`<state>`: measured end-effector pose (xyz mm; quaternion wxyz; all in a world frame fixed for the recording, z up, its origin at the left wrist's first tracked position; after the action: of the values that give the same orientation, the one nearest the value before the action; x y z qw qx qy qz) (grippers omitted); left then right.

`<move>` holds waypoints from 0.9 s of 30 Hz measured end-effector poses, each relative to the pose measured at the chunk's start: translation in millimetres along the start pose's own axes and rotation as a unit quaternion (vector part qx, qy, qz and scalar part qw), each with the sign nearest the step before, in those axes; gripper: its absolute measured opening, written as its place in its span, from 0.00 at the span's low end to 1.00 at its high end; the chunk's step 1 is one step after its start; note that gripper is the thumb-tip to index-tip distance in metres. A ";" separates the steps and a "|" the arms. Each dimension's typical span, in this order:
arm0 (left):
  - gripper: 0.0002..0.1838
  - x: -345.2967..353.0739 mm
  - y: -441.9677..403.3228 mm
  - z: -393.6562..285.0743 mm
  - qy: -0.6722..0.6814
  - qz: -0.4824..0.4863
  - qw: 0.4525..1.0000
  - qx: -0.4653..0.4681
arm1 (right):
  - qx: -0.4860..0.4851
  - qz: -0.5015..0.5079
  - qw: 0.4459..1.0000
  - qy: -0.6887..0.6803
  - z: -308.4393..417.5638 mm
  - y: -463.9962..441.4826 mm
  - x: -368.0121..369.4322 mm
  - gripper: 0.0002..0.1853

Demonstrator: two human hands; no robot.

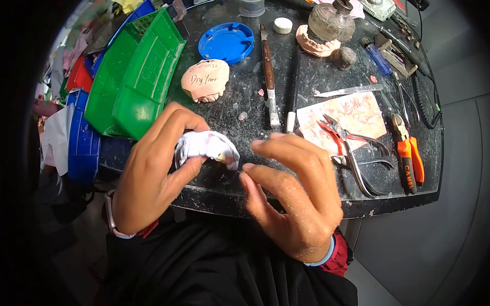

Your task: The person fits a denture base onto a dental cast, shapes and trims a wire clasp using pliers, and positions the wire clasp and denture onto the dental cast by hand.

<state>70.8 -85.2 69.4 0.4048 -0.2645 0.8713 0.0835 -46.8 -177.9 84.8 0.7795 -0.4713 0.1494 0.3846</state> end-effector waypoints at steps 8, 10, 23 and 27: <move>0.23 9.6 22.6 -8.9 0.214 0.007 0.976 0.039 | -0.092 -0.018 0.995 0.019 23.6 -9.7 3.5 0.11; 0.23 11.3 26.7 -11.8 0.207 0.000 0.975 0.076 | -0.104 -0.002 0.995 0.014 27.2 -10.4 4.4 0.10; 0.25 19.8 47.5 -10.5 0.357 -0.071 0.926 0.101 | -0.154 0.030 0.988 0.012 33.1 -5.6 -1.8 0.15; 0.23 16.9 44.8 -17.7 0.391 -0.098 0.902 0.154 | -0.138 0.036 0.990 -0.005 28.9 -2.1 -3.6 0.16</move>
<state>26.4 -60.3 65.4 0.0739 -0.2942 0.9312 -0.2020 -51.4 -155.5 103.1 0.6938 -0.5666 0.1077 0.4313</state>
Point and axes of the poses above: each hand's wrist, its own y-axis away from the middle knuckle, its own x-axis out of the palm, z = x × y, the point moved 8 cm from there along -y, towards the middle knuckle, and after that the axes turned 4 degrees about -x, right-handed, at the moved point
